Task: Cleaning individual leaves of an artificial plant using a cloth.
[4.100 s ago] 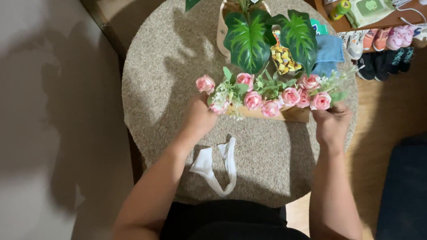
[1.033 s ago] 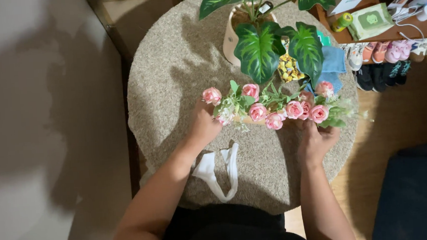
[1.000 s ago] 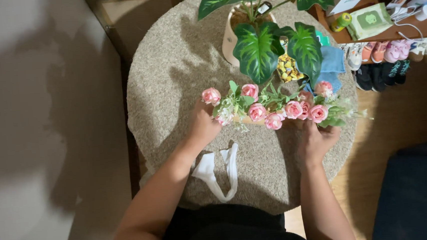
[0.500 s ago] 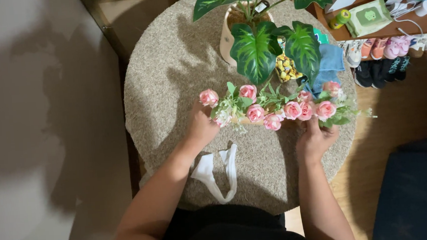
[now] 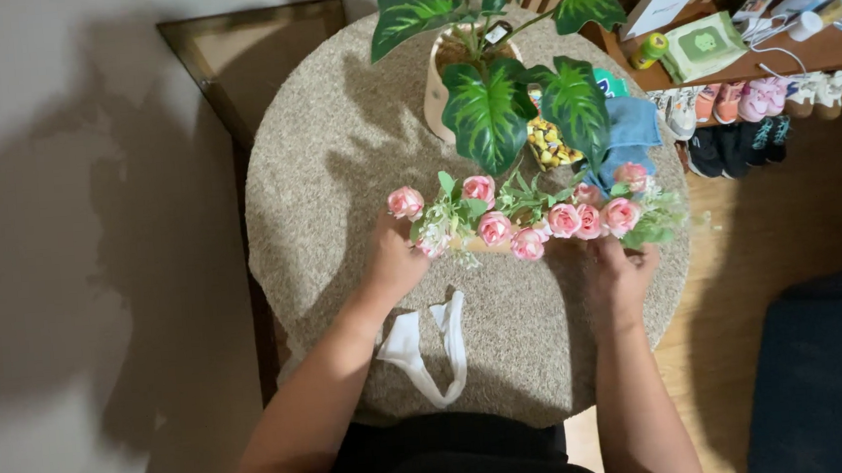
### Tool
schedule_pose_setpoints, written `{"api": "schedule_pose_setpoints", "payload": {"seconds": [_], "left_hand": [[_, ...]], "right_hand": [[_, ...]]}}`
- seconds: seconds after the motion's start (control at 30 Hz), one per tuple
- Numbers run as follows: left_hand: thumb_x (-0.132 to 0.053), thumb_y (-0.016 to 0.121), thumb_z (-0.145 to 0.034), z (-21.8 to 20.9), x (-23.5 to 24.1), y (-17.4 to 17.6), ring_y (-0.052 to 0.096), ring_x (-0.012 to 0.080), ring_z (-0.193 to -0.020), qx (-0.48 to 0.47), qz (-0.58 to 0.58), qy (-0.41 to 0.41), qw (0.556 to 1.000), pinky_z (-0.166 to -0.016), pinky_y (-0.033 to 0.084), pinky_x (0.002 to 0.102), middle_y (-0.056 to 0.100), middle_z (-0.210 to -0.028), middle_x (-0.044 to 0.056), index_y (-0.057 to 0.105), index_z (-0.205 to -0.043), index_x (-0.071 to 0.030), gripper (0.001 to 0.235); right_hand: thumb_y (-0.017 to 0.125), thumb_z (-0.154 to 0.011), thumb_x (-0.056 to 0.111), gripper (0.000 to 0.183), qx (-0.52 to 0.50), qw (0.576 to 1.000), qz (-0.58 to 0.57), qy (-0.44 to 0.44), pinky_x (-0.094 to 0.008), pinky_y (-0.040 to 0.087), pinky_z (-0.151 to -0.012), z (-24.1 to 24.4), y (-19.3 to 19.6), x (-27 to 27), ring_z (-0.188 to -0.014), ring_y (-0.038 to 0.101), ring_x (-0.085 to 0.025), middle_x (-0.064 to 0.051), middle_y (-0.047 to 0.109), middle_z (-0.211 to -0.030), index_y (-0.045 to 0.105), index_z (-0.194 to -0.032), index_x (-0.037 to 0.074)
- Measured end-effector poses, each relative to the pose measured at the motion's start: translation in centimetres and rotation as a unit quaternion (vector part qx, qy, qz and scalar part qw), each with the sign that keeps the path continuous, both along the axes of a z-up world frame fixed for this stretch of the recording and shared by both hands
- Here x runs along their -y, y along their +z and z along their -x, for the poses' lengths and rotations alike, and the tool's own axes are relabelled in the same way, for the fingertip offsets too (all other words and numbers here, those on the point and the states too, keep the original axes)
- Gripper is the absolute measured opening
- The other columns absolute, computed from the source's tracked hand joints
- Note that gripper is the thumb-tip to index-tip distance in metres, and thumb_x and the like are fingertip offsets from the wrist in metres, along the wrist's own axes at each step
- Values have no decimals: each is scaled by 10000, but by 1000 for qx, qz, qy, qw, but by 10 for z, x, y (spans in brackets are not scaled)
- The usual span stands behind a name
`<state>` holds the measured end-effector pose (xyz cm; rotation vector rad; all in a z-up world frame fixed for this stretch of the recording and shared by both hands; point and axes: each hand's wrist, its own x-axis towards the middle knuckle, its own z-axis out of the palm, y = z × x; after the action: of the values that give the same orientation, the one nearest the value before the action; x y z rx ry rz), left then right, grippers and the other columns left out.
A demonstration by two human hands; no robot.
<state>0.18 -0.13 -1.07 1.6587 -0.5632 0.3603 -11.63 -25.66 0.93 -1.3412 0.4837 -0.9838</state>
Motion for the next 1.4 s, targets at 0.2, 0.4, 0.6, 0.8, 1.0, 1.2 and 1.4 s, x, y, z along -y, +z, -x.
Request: {"api": "schedule_pose_setpoints", "payload": {"seconds": [0.2, 0.4, 0.6, 0.8, 1.0, 1.2, 1.4], "left_hand": [[-84, 864, -710, 0, 2, -10, 690, 459, -743, -40, 1, -1, 999, -671, 572, 500, 646, -740, 224, 663, -884, -6, 278], [-98, 844, -734, 0, 3, -20, 703, 415, -763, -84, -12, 1, 996, -708, 572, 481, 668, -761, 167, 673, -897, -50, 241], [-62, 819, -741, 2, -2, 12, 673, 513, -824, -52, -53, 3, 997, -749, 561, 551, 655, -801, 253, 683, -915, 2, 229], [-160, 839, -743, 1, -1, -11, 722, 383, -828, -117, -72, 5, 990, -756, 579, 468, 701, -806, 109, 743, -907, -123, 194], [-78, 784, -749, 3, -6, -7, 705, 435, -778, -73, -35, -16, 997, -701, 568, 469, 694, -755, 169, 749, -887, -62, 144], [-65, 784, -726, 1, -8, 7, 691, 459, -720, -59, -43, -19, 997, -637, 559, 503, 688, -730, 193, 735, -863, -45, 147], [-57, 772, -735, 5, -11, 12, 701, 476, -790, -71, -38, -12, 997, -687, 567, 517, 698, -780, 225, 739, -921, -23, 193]], "right_hand": [[694, -877, -85, 219, 47, 985, -71, 150, -375, 702, -746, 1, 77, -29, -884, 765, -242, -134, 728, -1008, 647, -1073, 0], [734, -846, -103, 260, -60, 980, 100, 162, -390, 639, -672, 3, -22, 67, -884, 706, -186, -130, 720, -1011, 676, -1059, 35], [760, -795, -96, 289, 26, 990, -37, 133, -394, 680, -709, -9, 26, 9, -787, 728, -220, -128, 737, -933, 719, -1056, 21], [761, -745, -130, 330, 25, 990, 18, 137, -344, 629, -565, -3, 41, 3, -645, 675, -188, -144, 707, -846, 716, -1035, 22], [775, -677, -175, 418, -10, 994, 24, 106, -379, 640, -681, -6, -21, 38, -783, 687, -167, -126, 726, -902, 730, -1052, 5], [764, -717, -189, 395, -2, 996, -32, 87, -411, 675, -745, -3, 17, 14, -796, 711, -203, -146, 727, -921, 709, -1082, -51], [775, -811, -61, 164, -72, 979, 147, 119, -305, 505, -638, 0, 59, -17, -723, 531, -81, -31, 644, -764, 719, -921, 47]]}}
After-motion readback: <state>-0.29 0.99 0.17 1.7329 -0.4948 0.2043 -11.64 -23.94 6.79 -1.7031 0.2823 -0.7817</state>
